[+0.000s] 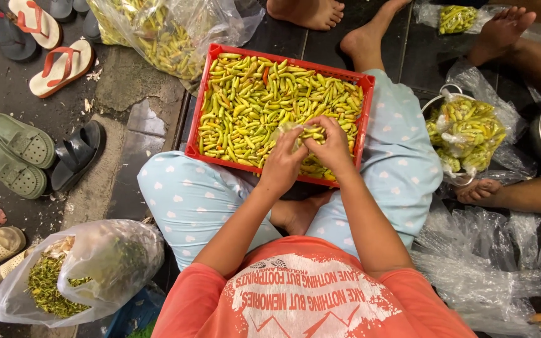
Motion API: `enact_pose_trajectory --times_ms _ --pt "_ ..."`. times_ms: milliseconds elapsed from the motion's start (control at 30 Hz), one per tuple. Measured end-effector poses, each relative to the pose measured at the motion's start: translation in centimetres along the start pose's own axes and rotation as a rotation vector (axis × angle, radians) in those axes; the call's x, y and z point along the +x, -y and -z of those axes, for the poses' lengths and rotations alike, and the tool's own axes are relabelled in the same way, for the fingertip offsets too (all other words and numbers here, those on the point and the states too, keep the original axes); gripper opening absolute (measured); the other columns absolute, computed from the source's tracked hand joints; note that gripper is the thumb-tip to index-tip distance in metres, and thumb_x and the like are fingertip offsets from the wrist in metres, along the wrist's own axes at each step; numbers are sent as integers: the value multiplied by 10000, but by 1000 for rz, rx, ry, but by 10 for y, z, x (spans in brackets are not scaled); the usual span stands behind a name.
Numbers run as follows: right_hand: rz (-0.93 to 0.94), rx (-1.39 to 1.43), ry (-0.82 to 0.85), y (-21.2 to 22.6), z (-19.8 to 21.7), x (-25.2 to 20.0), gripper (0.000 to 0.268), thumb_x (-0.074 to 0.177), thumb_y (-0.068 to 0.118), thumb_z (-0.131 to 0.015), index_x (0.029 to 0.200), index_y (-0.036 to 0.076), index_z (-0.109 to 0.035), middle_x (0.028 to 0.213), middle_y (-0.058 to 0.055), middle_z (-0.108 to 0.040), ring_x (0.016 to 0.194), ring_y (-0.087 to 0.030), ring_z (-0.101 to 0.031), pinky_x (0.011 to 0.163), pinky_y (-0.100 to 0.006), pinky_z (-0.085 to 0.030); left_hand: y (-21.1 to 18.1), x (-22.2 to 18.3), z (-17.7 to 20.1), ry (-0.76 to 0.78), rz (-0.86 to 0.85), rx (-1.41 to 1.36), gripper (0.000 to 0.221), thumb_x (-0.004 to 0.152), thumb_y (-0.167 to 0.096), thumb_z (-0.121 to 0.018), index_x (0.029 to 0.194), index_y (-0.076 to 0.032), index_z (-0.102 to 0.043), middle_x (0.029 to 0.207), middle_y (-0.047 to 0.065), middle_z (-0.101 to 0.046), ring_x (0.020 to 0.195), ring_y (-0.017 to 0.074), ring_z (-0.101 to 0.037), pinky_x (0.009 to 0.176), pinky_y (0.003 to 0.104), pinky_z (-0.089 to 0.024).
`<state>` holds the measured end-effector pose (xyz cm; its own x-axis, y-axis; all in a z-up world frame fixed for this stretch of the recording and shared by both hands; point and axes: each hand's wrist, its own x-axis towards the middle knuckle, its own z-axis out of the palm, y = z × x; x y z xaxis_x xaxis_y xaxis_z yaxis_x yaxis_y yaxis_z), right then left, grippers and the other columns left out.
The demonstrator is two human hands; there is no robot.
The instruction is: The person picks small green peppers from a red plastic crate and places them into clear plastic bags by hand.
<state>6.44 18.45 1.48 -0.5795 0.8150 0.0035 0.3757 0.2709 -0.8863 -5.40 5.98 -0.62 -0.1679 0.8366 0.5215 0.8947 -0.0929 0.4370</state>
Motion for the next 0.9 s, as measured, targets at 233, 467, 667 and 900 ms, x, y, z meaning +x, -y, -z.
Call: enact_pose_trajectory --times_ms 233,467,667,900 --pt "-46 111 111 33 13 -7 609 818 198 -862 1377 185 -620 1048 -93 -524 752 -156 -540 587 -248 -509 10 -4 7 4 41 -35 118 954 -156 -742 1040 -147 -662 1466 122 -503 1356 360 -534 1119 544 -462" --pt "25 64 223 12 1 45 407 1098 371 -580 1430 135 -561 1324 -210 -507 1243 -436 -556 987 -575 -490 30 1 62 -127 303 -344 58 973 -46 -667 966 -85 -710 1482 162 -484 1380 435 -475 1136 568 -442" --pt "216 -437 229 -6 -74 54 574 992 495 -647 1456 173 -542 1444 -236 -469 1367 -500 -450 1088 -624 -393 42 6 83 -278 304 -348 85 1002 -22 -647 984 -72 -713 1473 97 -498 1417 391 -446 1141 538 -423" --pt "163 -701 341 1 -63 29 572 952 621 -621 1336 210 -517 1101 -87 -554 1040 -342 -593 852 -500 -465 41 12 75 -324 287 -412 78 1013 -19 -633 990 -54 -698 1467 120 -504 1413 399 -452 1155 545 -396"
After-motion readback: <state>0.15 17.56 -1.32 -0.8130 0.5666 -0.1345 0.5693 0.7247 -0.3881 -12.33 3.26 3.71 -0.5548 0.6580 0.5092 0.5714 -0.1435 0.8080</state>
